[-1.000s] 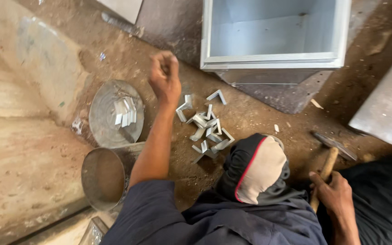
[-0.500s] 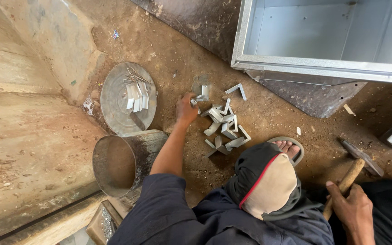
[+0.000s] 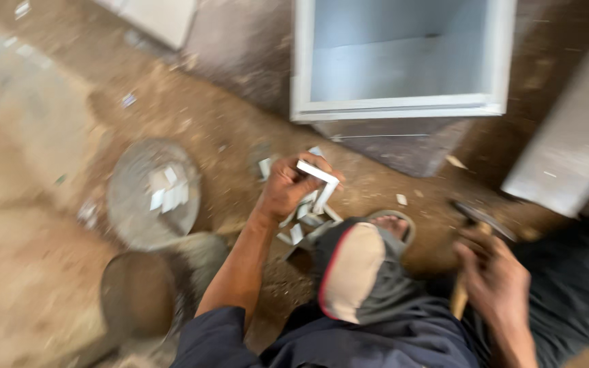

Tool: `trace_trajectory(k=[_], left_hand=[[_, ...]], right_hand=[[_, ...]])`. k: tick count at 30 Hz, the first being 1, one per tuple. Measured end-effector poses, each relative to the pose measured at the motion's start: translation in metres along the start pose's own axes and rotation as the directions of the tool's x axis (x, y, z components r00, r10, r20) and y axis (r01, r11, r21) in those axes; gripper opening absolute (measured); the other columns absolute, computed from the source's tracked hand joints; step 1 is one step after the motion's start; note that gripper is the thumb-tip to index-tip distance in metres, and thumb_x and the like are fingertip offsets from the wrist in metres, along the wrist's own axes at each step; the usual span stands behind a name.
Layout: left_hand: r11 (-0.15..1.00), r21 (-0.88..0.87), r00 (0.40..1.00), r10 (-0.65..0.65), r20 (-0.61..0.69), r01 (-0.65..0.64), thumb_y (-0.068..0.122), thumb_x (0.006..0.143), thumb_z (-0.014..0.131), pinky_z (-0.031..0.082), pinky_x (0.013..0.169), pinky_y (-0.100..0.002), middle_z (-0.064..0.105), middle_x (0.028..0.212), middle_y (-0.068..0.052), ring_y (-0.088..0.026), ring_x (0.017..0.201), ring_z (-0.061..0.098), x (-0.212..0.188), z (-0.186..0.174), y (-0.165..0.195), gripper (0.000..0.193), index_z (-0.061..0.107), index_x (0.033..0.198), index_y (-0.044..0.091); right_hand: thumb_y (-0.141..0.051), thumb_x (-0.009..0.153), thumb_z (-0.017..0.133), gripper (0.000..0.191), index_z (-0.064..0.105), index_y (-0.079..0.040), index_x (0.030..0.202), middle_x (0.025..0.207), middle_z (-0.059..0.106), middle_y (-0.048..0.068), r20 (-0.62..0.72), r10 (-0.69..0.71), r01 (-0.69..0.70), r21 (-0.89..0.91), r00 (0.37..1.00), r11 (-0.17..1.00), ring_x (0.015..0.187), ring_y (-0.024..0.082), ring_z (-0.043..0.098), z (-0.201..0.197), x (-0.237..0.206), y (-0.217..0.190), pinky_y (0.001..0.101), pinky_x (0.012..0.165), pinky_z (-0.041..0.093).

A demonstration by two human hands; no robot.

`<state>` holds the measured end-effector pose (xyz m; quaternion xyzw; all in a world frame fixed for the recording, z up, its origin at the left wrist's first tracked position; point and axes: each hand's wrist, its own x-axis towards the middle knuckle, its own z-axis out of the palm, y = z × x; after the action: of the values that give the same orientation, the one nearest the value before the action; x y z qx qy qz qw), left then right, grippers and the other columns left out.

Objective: The person sits on the workshop floor assembling sheet-metal boxes. They pick up small L-shaped metal corner brackets, position them on the edges of an open metal box, and hammer the brackets to fasten the box corners, working on one box at a time with finished boxes stacked nearby.

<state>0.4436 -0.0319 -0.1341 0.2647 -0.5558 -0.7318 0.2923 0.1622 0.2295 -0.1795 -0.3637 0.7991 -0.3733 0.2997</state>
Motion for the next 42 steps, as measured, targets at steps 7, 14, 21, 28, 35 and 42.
trace_trajectory(k=[7,14,21,28,35,42], left_hand=[[0.966,-0.171,0.837,-0.071,0.543,0.194,0.001,0.100,0.068,0.054,0.096,-0.031,0.069,0.123,-0.009,-0.013,0.108,0.066,0.089,0.134,-0.037,0.013,0.069,0.112,0.002],[0.902,-0.226,0.740,-0.136,0.658,0.367,0.005,0.100,0.066,0.057,0.090,-0.032,0.072,0.111,-0.008,-0.015,0.101,0.069,0.098,0.187,-0.077,0.014,0.070,0.113,0.002],[0.903,-0.327,0.859,-0.084,0.504,0.280,0.001,0.104,0.067,0.057,0.088,-0.032,0.069,0.107,-0.006,-0.015,0.099,0.067,0.099,0.183,-0.086,0.013,0.065,0.117,0.001],[0.836,-0.293,0.866,-0.357,0.352,0.464,0.004,0.099,0.067,0.059,0.074,-0.034,0.070,0.100,-0.010,-0.018,0.087,0.069,0.085,0.172,-0.090,0.028,0.058,0.126,0.000],[0.939,-0.116,0.883,-0.257,0.393,0.325,0.016,0.100,0.069,0.057,0.073,-0.029,0.071,0.092,-0.009,-0.014,0.080,0.070,0.078,0.176,-0.072,0.018,0.061,0.112,0.006],[0.980,0.029,0.917,-0.193,0.349,0.196,0.015,0.098,0.073,0.054,0.064,-0.027,0.070,0.080,-0.005,-0.011,0.069,0.066,0.082,0.177,-0.082,0.014,0.066,0.095,0.003]], right_hand=[[-0.022,0.108,0.047,0.036,0.066,0.005,0.122,0.100,0.075,0.013,0.099,0.004,-0.073,0.704,0.995,0.707,0.090,0.018,0.074,-0.011,0.015,-0.055,0.0334,0.086,0.059],[-0.028,0.101,0.060,0.038,0.071,0.008,0.103,0.090,0.076,0.012,0.000,0.147,-0.097,0.756,0.989,0.647,0.083,0.018,0.074,-0.022,0.004,-0.032,0.0320,0.077,0.056],[-0.020,0.099,0.066,0.029,0.076,0.007,0.102,0.087,0.076,0.015,0.028,0.136,-0.113,0.729,0.990,0.675,0.079,0.021,0.074,-0.028,0.013,-0.025,0.0337,0.076,0.062],[-0.006,0.084,0.081,0.049,0.060,0.002,0.127,0.116,0.069,0.010,-0.359,-0.231,0.332,0.249,0.904,0.910,0.105,0.017,0.071,-0.014,0.011,-0.039,0.0305,0.089,0.059],[-0.019,0.101,0.072,0.035,0.072,0.012,0.119,0.109,0.075,0.022,-0.063,0.115,-0.032,0.735,0.991,0.677,0.096,0.022,0.071,-0.016,0.030,-0.008,0.0313,0.088,0.057],[-0.030,0.109,0.049,0.048,0.061,0.015,0.118,0.115,0.071,0.024,0.033,0.151,-0.072,0.963,0.988,0.258,0.102,0.030,0.071,-0.009,0.029,0.012,0.0389,0.090,0.058]])
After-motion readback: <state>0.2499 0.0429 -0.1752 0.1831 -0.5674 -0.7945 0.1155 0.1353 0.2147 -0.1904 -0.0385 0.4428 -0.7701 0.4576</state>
